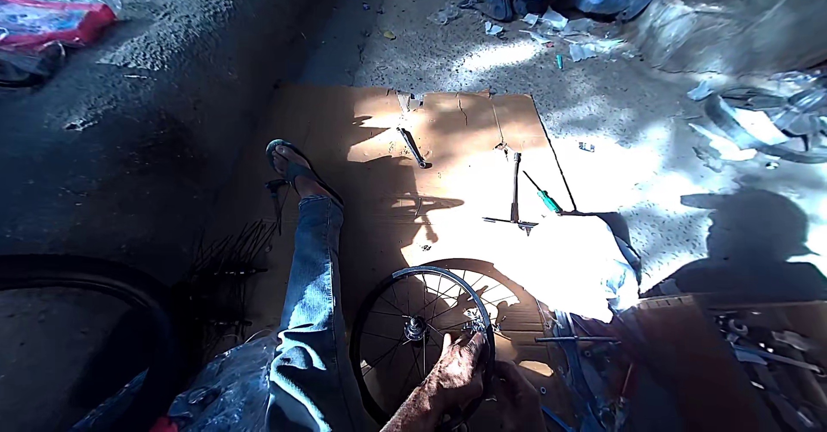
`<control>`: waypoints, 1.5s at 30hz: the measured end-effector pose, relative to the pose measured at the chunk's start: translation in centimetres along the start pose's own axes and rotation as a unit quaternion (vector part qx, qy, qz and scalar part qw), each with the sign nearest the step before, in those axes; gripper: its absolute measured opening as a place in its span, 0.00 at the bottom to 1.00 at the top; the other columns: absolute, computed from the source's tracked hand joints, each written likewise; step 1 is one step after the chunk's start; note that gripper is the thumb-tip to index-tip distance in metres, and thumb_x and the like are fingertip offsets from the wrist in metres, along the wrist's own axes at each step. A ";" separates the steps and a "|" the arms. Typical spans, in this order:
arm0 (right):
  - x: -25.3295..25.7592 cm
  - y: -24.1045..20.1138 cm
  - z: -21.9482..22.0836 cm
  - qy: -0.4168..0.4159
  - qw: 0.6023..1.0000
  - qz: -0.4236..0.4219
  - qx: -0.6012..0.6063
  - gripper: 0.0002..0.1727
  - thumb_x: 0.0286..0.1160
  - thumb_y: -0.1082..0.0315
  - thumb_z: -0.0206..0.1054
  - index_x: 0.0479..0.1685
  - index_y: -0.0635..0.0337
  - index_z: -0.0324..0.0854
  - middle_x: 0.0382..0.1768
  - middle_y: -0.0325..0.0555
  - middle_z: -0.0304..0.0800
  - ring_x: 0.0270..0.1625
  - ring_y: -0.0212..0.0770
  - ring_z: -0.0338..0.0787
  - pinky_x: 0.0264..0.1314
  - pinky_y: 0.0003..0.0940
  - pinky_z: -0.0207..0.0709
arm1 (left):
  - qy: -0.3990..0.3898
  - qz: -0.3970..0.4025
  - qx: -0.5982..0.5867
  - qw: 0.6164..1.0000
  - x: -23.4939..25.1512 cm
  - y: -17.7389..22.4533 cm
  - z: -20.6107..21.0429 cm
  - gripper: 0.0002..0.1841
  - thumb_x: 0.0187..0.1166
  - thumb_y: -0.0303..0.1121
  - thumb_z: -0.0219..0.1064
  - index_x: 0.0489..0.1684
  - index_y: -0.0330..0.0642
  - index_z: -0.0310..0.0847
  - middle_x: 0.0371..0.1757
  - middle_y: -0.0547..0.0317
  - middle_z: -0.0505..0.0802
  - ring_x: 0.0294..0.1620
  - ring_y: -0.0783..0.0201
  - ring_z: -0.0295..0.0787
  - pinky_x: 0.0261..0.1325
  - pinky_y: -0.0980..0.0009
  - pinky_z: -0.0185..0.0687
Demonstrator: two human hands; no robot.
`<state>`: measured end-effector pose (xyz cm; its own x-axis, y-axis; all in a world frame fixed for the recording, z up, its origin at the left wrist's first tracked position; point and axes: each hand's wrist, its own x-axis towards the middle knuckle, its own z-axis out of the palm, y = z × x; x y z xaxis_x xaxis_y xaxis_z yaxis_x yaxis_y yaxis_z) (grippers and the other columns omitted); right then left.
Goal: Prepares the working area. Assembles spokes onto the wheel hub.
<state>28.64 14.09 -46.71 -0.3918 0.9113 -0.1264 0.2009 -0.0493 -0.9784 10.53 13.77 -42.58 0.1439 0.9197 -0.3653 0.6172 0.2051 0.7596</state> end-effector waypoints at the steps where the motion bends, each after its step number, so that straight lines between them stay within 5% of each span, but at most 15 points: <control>1: 0.0 0.1 0.0 -0.002 1.000 0.000 -0.023 0.11 0.75 0.79 0.64 0.53 0.67 0.85 0.44 0.45 0.94 0.40 0.33 0.93 0.45 0.31 0.90 | 0.001 0.001 0.005 1.000 0.0 0.0 0.3 0.22 0.83 0.37 0.59 0.73 0.41 0.77 0.71 0.48 0.87 0.80 0.52 0.76 0.90 0.40 0.48; 4: 0.1 0.1 0.2 0.001 0.998 0.020 -0.055 0.11 0.76 0.77 0.63 0.54 0.68 0.83 0.42 0.45 0.92 0.38 0.32 0.92 0.44 0.30 0.89 | -0.031 -0.005 0.048 0.998 0.2 0.7 0.1 0.24 0.84 0.38 0.56 0.77 0.40 0.75 0.77 0.47 0.83 0.85 0.50 0.70 0.90 0.41 0.48; 6: 0.3 0.0 0.2 0.008 0.999 0.033 -0.042 0.11 0.80 0.76 0.61 0.54 0.68 0.82 0.42 0.46 0.92 0.37 0.34 0.92 0.43 0.31 0.90 | -0.021 -0.008 0.088 0.996 0.0 1.7 -1.4 0.25 0.86 0.40 0.54 0.79 0.42 0.74 0.80 0.46 0.81 0.85 0.49 0.71 0.87 0.45 0.62; 8: 0.6 0.0 0.0 0.014 0.998 0.056 -0.026 0.15 0.85 0.69 0.54 0.58 0.69 0.82 0.41 0.47 0.91 0.37 0.35 0.91 0.43 0.34 0.89 | 0.110 -0.012 0.083 0.990 0.0 1.7 -4.1 0.22 0.80 0.41 0.60 0.71 0.45 0.82 0.71 0.49 0.87 0.74 0.52 0.83 0.74 0.50 0.80; 10: 0.6 0.0 0.2 0.021 0.998 0.054 -0.031 0.20 0.84 0.60 0.58 0.61 0.69 0.80 0.41 0.47 0.92 0.37 0.35 0.92 0.42 0.34 0.90 | 0.230 -0.065 0.083 0.967 1.5 -0.3 -7.5 0.18 0.80 0.38 0.61 0.65 0.46 0.86 0.62 0.52 0.91 0.66 0.54 0.88 0.69 0.54 0.84; 11: 0.6 -0.1 0.3 0.032 0.998 0.036 -0.047 0.22 0.79 0.58 0.65 0.60 0.69 0.81 0.41 0.46 0.92 0.37 0.33 0.91 0.41 0.33 0.89 | 0.236 -0.117 0.094 0.960 2.6 -1.9 -9.3 0.18 0.83 0.38 0.61 0.68 0.47 0.85 0.66 0.52 0.89 0.69 0.53 0.86 0.73 0.54 0.81; 15: 0.3 -1.2 0.2 0.028 0.995 0.058 -0.071 0.23 0.73 0.65 0.73 0.61 0.72 0.80 0.47 0.53 0.90 0.42 0.35 0.91 0.47 0.33 0.88 | 0.130 -0.197 0.084 0.968 6.7 -8.7 -13.6 0.25 0.77 0.34 0.65 0.77 0.46 0.78 0.77 0.49 0.83 0.78 0.49 0.78 0.81 0.45 0.70; 21: -0.3 -1.3 0.0 0.002 0.994 0.087 -0.065 0.21 0.74 0.67 0.73 0.62 0.71 0.78 0.43 0.50 0.93 0.39 0.36 0.93 0.46 0.34 0.90 | 0.027 -0.145 0.017 0.989 9.2 -11.1 -16.1 0.15 0.76 0.27 0.69 0.60 0.44 0.88 0.57 0.45 0.91 0.61 0.47 0.88 0.67 0.43 0.81; 26: -0.4 -1.7 0.1 -0.001 0.994 0.095 -0.048 0.20 0.74 0.69 0.72 0.61 0.69 0.77 0.44 0.47 0.93 0.40 0.34 0.92 0.45 0.30 0.89 | 0.027 -0.178 0.015 0.984 8.7 -9.9 -17.4 0.11 0.71 0.25 0.73 0.50 0.42 0.90 0.46 0.45 0.94 0.50 0.46 0.91 0.55 0.41 0.83; 39: -0.4 -1.7 -0.1 -0.017 0.995 0.093 -0.020 0.20 0.74 0.68 0.73 0.61 0.67 0.77 0.46 0.47 0.93 0.40 0.36 0.93 0.45 0.32 0.90 | -0.004 -0.212 0.032 0.977 8.9 -8.8 -18.3 0.11 0.72 0.23 0.71 0.49 0.40 0.90 0.47 0.44 0.93 0.50 0.46 0.90 0.54 0.43 0.83; 45: -0.2 -1.5 0.1 -0.015 0.996 0.089 -0.011 0.20 0.74 0.68 0.74 0.60 0.67 0.78 0.45 0.47 0.93 0.40 0.37 0.93 0.45 0.34 0.90 | 0.022 -0.146 0.057 0.987 8.7 -10.8 -17.3 0.08 0.74 0.26 0.72 0.47 0.42 0.91 0.46 0.48 0.94 0.50 0.50 0.91 0.57 0.44 0.84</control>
<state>28.33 13.93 -45.20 -0.3753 0.8763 -0.3022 0.2887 -0.1993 -0.9365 -8.21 25.35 -44.66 -0.0858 0.8415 -0.5333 0.7113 0.4266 0.5586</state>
